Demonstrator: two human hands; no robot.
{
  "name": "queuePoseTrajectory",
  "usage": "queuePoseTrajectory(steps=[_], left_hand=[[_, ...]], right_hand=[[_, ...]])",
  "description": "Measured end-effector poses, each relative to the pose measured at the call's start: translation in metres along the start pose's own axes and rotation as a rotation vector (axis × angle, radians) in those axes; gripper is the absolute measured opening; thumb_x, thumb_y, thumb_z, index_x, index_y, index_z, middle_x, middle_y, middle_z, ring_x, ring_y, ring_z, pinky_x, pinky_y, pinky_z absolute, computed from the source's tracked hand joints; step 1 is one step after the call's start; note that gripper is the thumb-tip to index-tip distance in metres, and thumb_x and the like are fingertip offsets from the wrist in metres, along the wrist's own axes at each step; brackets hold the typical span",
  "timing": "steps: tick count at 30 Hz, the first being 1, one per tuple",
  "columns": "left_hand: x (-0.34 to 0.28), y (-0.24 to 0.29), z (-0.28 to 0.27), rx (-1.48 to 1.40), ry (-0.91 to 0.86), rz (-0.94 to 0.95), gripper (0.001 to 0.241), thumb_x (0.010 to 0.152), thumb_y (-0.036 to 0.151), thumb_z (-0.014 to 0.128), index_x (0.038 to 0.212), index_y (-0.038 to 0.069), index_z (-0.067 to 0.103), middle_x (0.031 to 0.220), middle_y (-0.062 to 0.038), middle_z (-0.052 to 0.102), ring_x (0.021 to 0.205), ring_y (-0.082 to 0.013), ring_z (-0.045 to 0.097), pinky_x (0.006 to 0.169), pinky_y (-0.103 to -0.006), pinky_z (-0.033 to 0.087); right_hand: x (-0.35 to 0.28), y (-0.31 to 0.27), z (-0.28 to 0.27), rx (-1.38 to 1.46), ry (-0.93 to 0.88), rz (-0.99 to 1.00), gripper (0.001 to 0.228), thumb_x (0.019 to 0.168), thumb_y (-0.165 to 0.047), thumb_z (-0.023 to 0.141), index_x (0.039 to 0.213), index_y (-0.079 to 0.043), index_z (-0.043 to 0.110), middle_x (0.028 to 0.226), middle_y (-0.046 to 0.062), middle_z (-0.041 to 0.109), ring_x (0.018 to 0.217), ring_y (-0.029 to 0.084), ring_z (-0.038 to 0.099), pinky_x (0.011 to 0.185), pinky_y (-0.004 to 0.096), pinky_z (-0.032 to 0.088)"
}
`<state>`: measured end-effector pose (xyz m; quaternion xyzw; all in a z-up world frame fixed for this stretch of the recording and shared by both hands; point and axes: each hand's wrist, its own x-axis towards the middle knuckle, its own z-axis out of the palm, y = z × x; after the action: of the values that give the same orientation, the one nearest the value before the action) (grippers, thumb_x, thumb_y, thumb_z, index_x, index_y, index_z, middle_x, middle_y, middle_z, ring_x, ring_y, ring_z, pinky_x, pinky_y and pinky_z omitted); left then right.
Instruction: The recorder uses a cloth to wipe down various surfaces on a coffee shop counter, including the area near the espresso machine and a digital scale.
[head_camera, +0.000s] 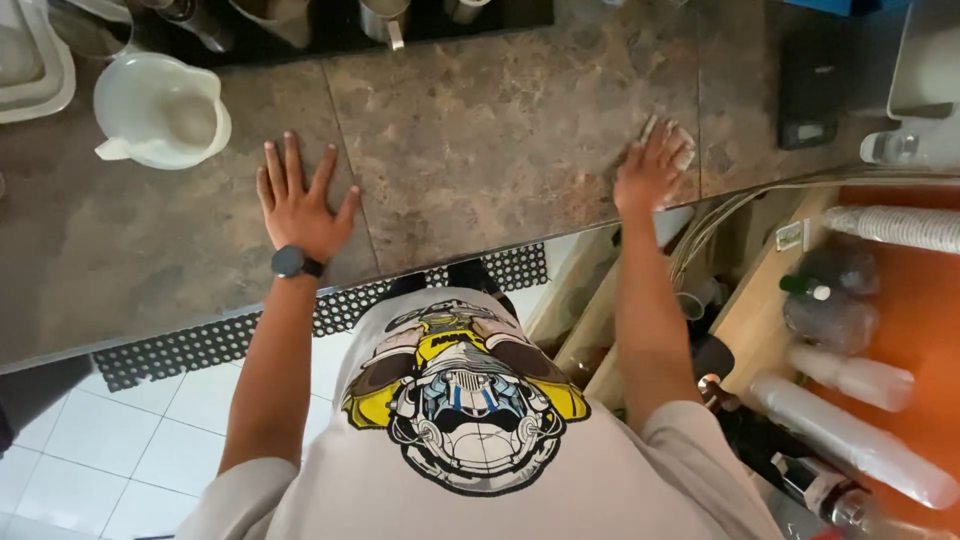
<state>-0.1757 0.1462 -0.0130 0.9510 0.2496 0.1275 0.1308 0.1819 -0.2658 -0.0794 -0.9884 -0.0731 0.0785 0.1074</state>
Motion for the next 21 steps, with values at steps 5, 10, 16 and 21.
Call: queuePoseTrajectory(steps=[5, 10, 16, 21], left_hand=[[0.002, -0.004, 0.006, 0.008, -0.010, -0.019, 0.059, 0.105, 0.057, 0.062, 0.156, 0.029, 0.055, 0.166, -0.020, 0.032, 0.150, -0.0477, 0.024, 0.115, -0.0632, 0.023], [0.003, 0.000, -0.002, -0.010, -0.017, 0.002, 0.059, 0.106, 0.055, 0.062, 0.156, 0.026, 0.056, 0.166, -0.022, 0.032, 0.150, -0.0478, 0.023, 0.116, -0.0624, 0.022], [0.002, -0.003, 0.004, -0.035, 0.010, -0.023, 0.060, 0.103, 0.055, 0.063, 0.155, 0.028, 0.053, 0.165, -0.022, 0.033, 0.150, -0.0488, 0.024, 0.116, -0.0648, 0.022], [0.003, -0.002, -0.003, -0.036, 0.030, -0.021, 0.055, 0.107, 0.055, 0.057, 0.156, 0.030, 0.051, 0.166, -0.018, 0.030, 0.153, -0.0444, 0.021, 0.118, -0.0611, 0.020]], right_hand=[[-0.022, -0.056, 0.136, -0.002, -0.080, -0.196, 0.057, 0.106, -0.031, 0.063, 0.159, -0.018, 0.046, 0.166, 0.020, 0.034, 0.156, 0.043, 0.021, 0.121, 0.072, 0.008], [-0.175, -0.212, 0.027, -0.052, -0.219, -0.765, 0.040, 0.102, -0.044, 0.056, 0.139, -0.028, 0.056, 0.141, 0.004, 0.051, 0.134, 0.032, 0.048, 0.107, 0.054, 0.037], [-0.095, -0.052, 0.068, -0.095, 0.207, -0.781, 0.050, 0.093, -0.029, 0.052, 0.140, -0.013, 0.059, 0.134, 0.011, 0.057, 0.125, 0.034, 0.055, 0.108, 0.052, 0.040], [-0.014, -0.021, 0.036, -0.157, 0.181, -0.068, 0.053, 0.115, -0.052, 0.028, 0.166, -0.035, 0.029, 0.171, 0.006, 0.029, 0.155, 0.041, 0.024, 0.117, 0.063, 0.025]])
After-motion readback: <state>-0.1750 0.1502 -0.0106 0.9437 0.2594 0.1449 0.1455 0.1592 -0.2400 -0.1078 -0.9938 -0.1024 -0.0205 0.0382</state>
